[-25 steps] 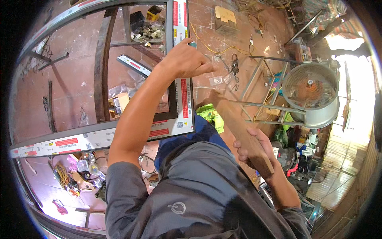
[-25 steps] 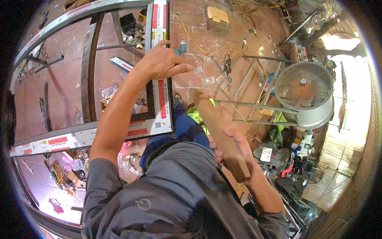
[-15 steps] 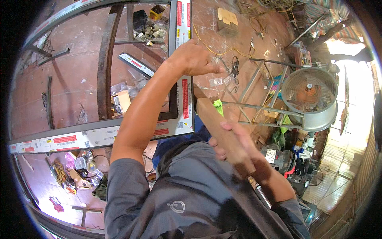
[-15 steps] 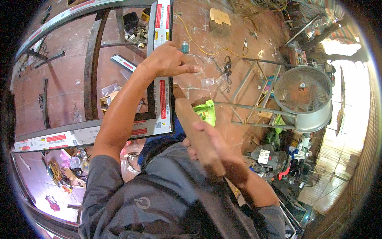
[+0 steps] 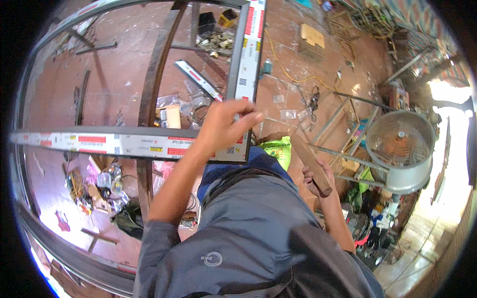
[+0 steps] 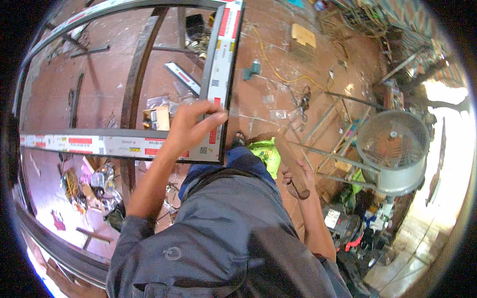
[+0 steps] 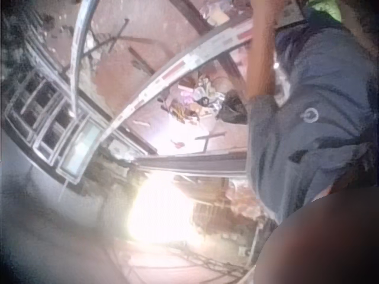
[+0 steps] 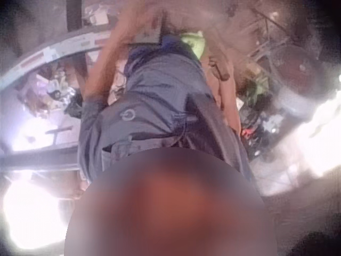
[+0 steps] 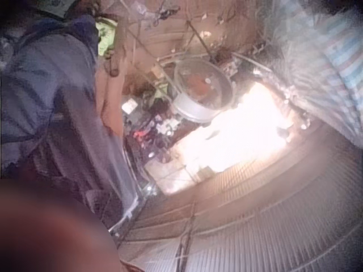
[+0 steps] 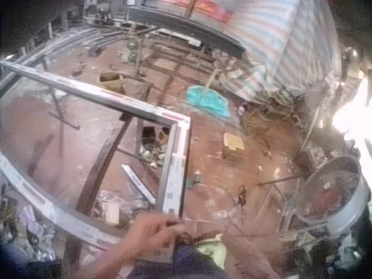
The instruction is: The person assembles a rectangular aluminum window frame by hand, aligning and joining the corners. They then use a power drill to fasten the joints and secure the frame components together.
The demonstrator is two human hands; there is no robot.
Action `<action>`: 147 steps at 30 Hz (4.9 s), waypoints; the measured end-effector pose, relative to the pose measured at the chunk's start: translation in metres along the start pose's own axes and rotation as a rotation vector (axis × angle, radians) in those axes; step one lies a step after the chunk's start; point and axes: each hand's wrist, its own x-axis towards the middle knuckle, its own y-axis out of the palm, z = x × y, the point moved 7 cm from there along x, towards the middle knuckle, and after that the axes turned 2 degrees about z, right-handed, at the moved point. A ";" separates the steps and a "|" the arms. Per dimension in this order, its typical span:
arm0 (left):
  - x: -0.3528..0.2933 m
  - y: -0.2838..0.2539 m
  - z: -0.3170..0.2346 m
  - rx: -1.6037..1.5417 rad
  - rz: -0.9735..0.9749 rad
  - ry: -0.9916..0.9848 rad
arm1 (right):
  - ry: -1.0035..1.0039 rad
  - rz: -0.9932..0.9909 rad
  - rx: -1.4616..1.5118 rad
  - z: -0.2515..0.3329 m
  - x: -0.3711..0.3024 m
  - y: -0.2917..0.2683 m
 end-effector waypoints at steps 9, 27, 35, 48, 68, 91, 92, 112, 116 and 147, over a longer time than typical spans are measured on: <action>-0.201 0.079 0.097 -0.396 -0.291 -0.676 | -0.315 -0.237 -0.373 0.065 0.056 -0.128; -0.160 0.187 0.104 -0.161 -1.220 -0.681 | 0.176 -0.082 -0.565 0.246 0.241 -0.203; -0.144 0.165 0.053 1.206 -0.718 -0.442 | 0.045 -0.160 -0.738 0.237 0.219 -0.229; -0.142 0.148 0.011 0.958 -0.911 -0.420 | 0.026 -0.420 -0.711 0.210 0.158 -0.232; -0.125 0.182 0.015 0.215 -0.856 -0.694 | 0.092 -0.213 -0.823 0.188 0.250 -0.196; -0.159 0.194 0.133 -0.790 -1.099 -0.426 | -0.147 -0.155 -1.133 0.193 0.142 -0.098; -0.159 0.192 0.134 -0.711 -1.109 -0.420 | -0.146 -0.171 -1.120 0.191 0.140 -0.098; -0.166 0.090 0.068 0.828 -1.064 -0.943 | -0.702 0.421 -1.323 0.156 0.123 0.126; -0.165 0.091 0.072 0.831 -1.119 -0.952 | -0.890 0.504 -1.560 0.147 0.102 0.152; -0.132 0.164 0.040 0.915 -1.114 -0.448 | -0.609 0.199 -1.695 0.195 0.208 -0.069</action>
